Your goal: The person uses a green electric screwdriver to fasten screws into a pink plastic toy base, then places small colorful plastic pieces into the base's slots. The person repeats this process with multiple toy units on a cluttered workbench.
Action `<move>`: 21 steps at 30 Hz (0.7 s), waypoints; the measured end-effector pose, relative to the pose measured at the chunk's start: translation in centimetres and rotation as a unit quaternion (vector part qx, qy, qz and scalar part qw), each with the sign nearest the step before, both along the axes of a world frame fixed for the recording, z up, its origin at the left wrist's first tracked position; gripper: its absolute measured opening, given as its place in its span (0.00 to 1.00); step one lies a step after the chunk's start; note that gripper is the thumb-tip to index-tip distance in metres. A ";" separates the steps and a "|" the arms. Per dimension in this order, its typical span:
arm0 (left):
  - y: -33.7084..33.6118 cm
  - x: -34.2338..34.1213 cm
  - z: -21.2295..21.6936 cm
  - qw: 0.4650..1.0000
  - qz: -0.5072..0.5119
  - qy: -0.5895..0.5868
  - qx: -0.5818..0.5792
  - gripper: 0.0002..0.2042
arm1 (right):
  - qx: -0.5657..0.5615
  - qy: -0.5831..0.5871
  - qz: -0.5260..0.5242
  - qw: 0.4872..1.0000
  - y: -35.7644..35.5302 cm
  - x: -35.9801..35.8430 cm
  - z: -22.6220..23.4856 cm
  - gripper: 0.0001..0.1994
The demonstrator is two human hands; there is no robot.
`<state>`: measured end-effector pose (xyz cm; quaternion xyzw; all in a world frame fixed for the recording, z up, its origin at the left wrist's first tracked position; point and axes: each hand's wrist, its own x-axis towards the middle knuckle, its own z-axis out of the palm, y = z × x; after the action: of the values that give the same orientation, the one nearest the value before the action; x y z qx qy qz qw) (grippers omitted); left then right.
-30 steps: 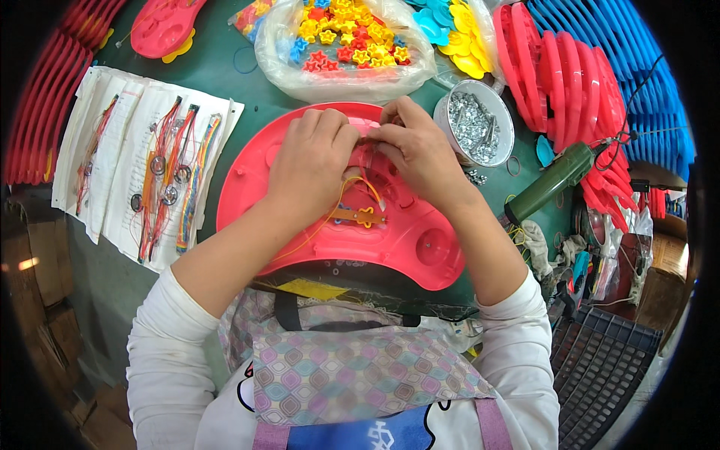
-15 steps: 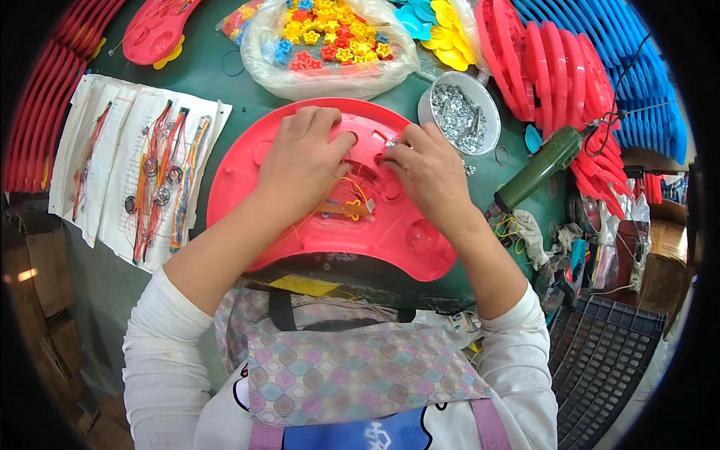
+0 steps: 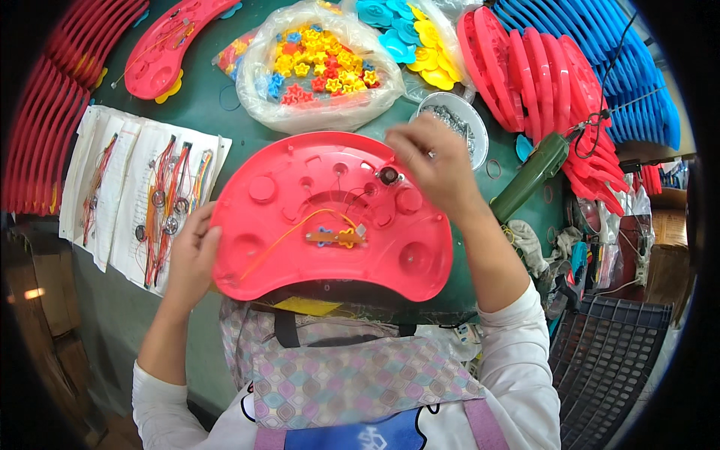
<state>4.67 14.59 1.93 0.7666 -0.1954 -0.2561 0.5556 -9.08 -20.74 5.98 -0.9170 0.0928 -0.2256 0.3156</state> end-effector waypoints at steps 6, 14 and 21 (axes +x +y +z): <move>0.6 9.0 4.6 0.969 0.194 -0.132 -0.077 0.24 | -0.088 -0.036 -0.144 0.985 -9.4 5.2 -0.8 0.13; -1.6 30.6 3.3 0.944 0.194 -0.074 -0.255 0.25 | -0.358 0.101 -0.088 0.924 -15.9 11.5 -5.5 0.24; -0.8 34.6 -2.5 0.959 0.195 0.047 -0.201 0.26 | -0.208 -0.133 -0.163 0.955 -14.7 10.0 -2.4 0.08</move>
<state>39.29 13.76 -0.53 0.6495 -0.0631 -0.1339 0.7458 0.96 -35.43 3.60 -0.8963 0.1496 -0.4083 0.0866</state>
